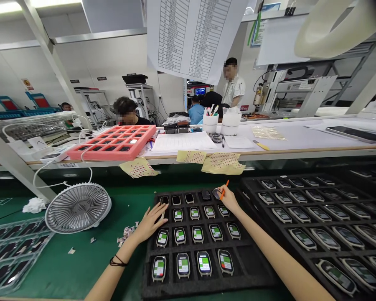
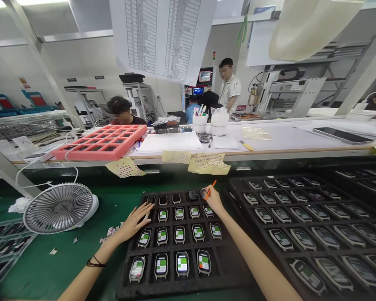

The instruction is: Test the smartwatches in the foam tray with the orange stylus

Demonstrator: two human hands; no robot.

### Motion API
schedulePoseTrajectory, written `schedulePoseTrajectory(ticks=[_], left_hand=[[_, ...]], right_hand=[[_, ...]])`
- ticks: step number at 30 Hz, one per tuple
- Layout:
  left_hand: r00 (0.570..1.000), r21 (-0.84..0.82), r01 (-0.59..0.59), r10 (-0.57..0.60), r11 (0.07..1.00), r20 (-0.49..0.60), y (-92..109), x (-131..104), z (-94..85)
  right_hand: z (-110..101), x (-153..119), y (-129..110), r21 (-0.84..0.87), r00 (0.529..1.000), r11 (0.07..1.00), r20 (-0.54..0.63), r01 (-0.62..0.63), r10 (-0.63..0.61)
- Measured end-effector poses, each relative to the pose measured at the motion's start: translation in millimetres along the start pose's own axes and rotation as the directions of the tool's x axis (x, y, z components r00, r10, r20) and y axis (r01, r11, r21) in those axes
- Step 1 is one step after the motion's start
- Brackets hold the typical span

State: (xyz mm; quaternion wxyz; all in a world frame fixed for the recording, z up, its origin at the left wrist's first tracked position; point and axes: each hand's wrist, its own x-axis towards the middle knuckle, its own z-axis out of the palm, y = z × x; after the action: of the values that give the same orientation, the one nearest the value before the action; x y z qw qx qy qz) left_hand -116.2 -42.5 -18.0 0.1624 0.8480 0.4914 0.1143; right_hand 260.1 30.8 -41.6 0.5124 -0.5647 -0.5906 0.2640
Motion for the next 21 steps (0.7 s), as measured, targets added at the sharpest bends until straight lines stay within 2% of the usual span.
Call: schedulePoseTrajectory(ticks=[3, 5, 9, 13, 17, 21], left_hand=[[0.995, 0.032, 0.011, -0.014, 0.999, 0.1, 5.9, -3.2, -0.8], [0.993, 0.07, 0.043, -0.05, 0.997, 0.106, 11.0, -2.8, 0.9], [0.993, 0.134, 0.121, -0.122, 0.984, 0.001, 17.2, 3.2, 12.7], [0.986, 0.101, 0.141, -0.131, 0.985, -0.103, 16.5, 7.3, 21.1], [0.978, 0.044, 0.12, -0.111, 0.992, -0.177, 10.7, -0.4, 13.1], [0.969, 0.035, 0.104, -0.093, 0.994, -0.231, 10.3, -7.6, 0.4]], right_hand=[[1.8, -5.0, 1.9, -0.174, 0.997, 0.982, 0.044, 0.071, -0.065], [2.4, -8.3, -0.5, -0.284, 0.992, 0.952, 0.07, 0.117, -0.101], [3.3, -15.1, -9.8, -0.477, 0.982, 0.86, 0.125, 0.183, -0.139], [-3.9, -19.2, -22.0, -0.609, 0.978, 0.767, 0.169, 0.204, -0.125], [-10.3, -25.0, -39.3, -0.659, 0.972, 0.718, 0.201, 0.226, -0.121], [9.8, -40.8, -60.3, -0.603, 0.946, 0.741, 0.293, 0.297, -0.141]])
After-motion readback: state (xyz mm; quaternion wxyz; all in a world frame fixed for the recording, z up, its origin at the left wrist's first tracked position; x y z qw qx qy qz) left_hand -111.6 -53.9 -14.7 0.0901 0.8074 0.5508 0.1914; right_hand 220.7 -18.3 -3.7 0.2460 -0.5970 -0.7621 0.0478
